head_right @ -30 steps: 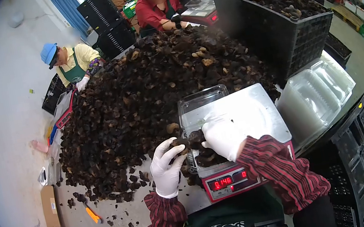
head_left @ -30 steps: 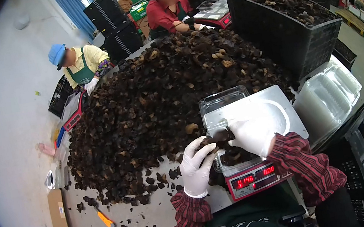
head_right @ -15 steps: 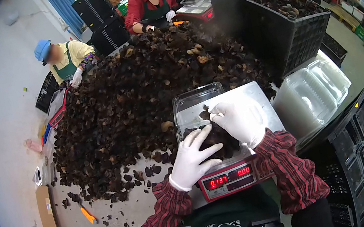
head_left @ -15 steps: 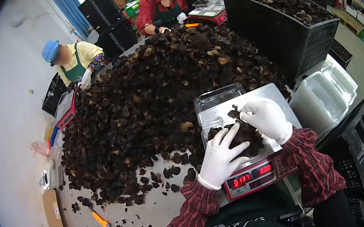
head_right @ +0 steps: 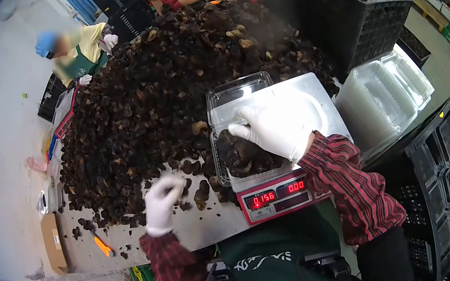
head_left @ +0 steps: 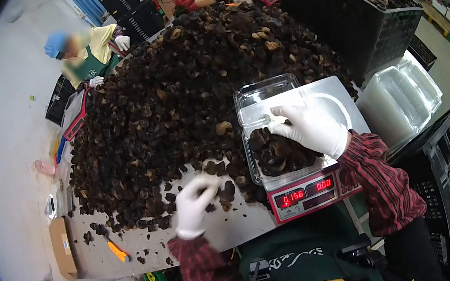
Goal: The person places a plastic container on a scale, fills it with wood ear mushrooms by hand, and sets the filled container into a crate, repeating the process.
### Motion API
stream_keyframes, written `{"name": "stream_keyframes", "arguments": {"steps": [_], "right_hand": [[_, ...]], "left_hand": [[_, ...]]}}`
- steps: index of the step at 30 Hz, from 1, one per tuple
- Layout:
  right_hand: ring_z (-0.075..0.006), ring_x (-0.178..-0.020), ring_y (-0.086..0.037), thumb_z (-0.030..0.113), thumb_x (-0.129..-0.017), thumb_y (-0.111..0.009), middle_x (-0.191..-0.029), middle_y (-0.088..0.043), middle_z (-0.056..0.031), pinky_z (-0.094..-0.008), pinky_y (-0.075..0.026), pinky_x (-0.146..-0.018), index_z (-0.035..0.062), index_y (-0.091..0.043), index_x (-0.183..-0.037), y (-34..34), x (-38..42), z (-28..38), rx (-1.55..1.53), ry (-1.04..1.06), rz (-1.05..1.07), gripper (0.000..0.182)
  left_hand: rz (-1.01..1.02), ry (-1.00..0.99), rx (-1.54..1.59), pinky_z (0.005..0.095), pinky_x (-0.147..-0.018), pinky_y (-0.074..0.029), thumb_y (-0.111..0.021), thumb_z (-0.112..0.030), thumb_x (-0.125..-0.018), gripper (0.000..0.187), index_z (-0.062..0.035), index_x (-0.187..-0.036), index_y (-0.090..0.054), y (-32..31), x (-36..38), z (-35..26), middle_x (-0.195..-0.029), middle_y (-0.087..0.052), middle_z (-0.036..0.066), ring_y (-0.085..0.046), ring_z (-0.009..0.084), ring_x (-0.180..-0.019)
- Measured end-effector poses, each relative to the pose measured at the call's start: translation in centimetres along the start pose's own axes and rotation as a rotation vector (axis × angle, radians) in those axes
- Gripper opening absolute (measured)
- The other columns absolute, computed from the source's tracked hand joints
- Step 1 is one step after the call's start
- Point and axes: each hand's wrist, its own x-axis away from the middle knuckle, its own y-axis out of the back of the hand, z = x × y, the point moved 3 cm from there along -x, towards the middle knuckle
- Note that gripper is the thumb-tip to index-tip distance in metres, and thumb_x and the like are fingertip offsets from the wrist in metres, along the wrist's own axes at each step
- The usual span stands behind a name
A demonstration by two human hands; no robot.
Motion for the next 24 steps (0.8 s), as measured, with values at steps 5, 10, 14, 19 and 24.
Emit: {"name": "stream_keyframes", "arguments": {"steps": [5,10,14,19,24], "right_hand": [[-0.0305,-0.076,-0.064,0.017,-0.087,-0.063,-0.084,-0.065,-0.0147,-0.0372,-0.051,-0.068,0.0059,-0.065,-0.097,2.1,1.9,-2.2,-0.063,-0.053,-0.353,0.015],[-0.0061,-0.065,-0.055,0.013,-0.094,-0.056,-0.093,-0.068,-0.0011,-0.0226,-0.046,-0.057,0.0011,-0.065,-0.108,3.8,7.3,-4.7,-0.336,-0.512,-0.441,0.02],[-0.0007,-0.055,-0.044,0.012,-0.096,-0.051,-0.1,-0.066,-0.0029,-0.017,-0.039,-0.052,0.0001,-0.062,-0.112,3.4,10.7,-4.2,-0.514,-0.835,-0.541,0.022],[-0.0033,-0.055,-0.047,0.008,-0.096,-0.05,-0.096,-0.065,-0.0041,-0.0187,-0.042,-0.053,-0.0014,-0.061,-0.112,2.9,13.1,-4.7,-0.518,-0.84,-0.55,0.022],[-0.0029,-0.05,-0.046,0.011,-0.096,-0.051,-0.104,-0.065,-0.0049,-0.0177,-0.041,-0.049,-0.002,-0.06,-0.112,2.9,13.7,-4.6,-0.49,-0.869,-0.507,0.022]], "left_hand": [[0.213,0.42,-0.562,0.026,-0.064,-0.048,-0.067,-0.008,-0.08,0.011,-0.0001,-0.088,-0.068,11.6,11.6,6.9,-0.076,-0.065,0.006,-0.061,0.012,-0.069],[0.01,0.555,-1.167,0.0396,-0.075,-0.051,-0.07,-0.013,-0.073,0.026,-0.005,-0.098,-0.069,17.9,18.1,11.4,-0.09,-0.068,0.016,-0.065,0.0319,-0.08],[-0.26,0.04,-0.956,0.0379,-0.082,-0.049,-0.067,-0.007,-0.076,0.025,-0.0045,-0.101,-0.067,12.6,12.5,9.6,-0.097,-0.065,0.017,-0.061,0.0353,-0.092],[-0.259,-0.272,-0.801,0.0356,-0.07,-0.049,-0.068,-0.009,-0.077,0.012,-0.0039,-0.088,-0.067,1.7,3.5,8.3,-0.084,-0.062,0.011,-0.06,0.0296,-0.08],[-0.111,-0.268,-0.893,0.0384,-0.075,-0.049,-0.067,-0.006,-0.072,0.022,-0.0074,-0.094,-0.064,-3.5,-0.9,11.1,-0.089,-0.06,0.012,-0.059,0.0308,-0.089]]}}
